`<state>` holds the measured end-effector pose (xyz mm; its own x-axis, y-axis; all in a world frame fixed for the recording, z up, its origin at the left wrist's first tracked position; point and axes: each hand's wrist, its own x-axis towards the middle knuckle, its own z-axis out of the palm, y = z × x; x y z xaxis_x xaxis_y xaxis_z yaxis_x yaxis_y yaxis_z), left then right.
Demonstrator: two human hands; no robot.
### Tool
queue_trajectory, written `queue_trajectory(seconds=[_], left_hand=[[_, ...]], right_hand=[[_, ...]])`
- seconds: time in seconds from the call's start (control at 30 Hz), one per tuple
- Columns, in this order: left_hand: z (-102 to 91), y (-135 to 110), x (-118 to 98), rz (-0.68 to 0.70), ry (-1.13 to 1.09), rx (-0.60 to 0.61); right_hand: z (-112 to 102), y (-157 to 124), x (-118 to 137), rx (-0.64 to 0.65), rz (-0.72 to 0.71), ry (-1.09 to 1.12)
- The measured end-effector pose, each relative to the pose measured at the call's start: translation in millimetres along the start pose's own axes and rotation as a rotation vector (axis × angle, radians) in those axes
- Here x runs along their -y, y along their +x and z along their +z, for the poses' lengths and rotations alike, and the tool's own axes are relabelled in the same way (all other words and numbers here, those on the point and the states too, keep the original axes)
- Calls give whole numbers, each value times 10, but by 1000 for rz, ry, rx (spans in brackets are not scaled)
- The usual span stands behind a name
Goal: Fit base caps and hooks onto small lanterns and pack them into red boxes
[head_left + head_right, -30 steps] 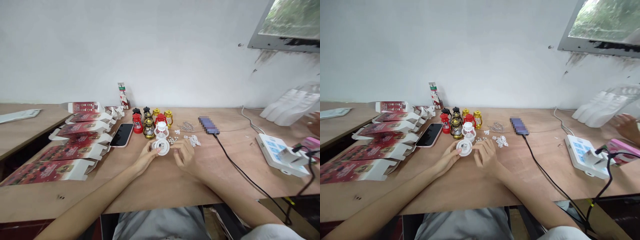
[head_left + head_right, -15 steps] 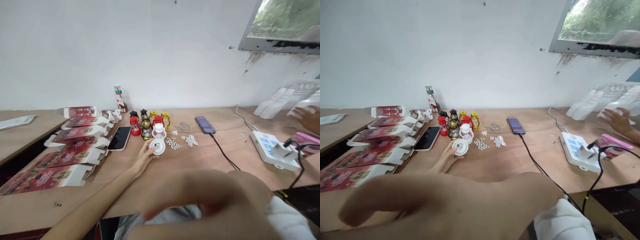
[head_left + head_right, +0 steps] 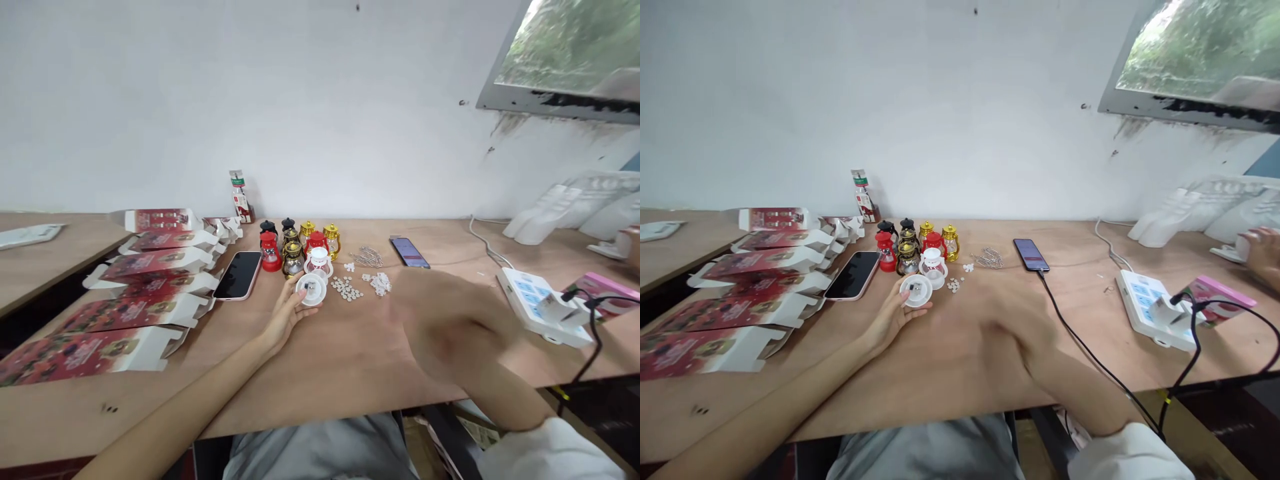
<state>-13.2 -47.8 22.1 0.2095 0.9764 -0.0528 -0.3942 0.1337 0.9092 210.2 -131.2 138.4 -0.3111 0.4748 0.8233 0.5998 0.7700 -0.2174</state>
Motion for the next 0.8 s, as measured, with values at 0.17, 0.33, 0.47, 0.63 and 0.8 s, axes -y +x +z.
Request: queue_trajectory(seconds=[0.17,0.33,0.47,0.63,0.8], left_hand=[[14,-10,-21,20,-35,-74],[15,-25,-70,17,-62,-65],[13,-19,-85,5,-78,-48],[22,-21,-77,-8,-73,-35],[27,-37,-79,-17,-46,-23]], right_hand=[[760,167,-857,288,221,-21],[1016,-132,-1310,629,218,-154],[1044,-226,-1315,698,151,-268],[1095,-247,-1353,702,108,-319],[1138,-297,-1409,634,131,-294]])
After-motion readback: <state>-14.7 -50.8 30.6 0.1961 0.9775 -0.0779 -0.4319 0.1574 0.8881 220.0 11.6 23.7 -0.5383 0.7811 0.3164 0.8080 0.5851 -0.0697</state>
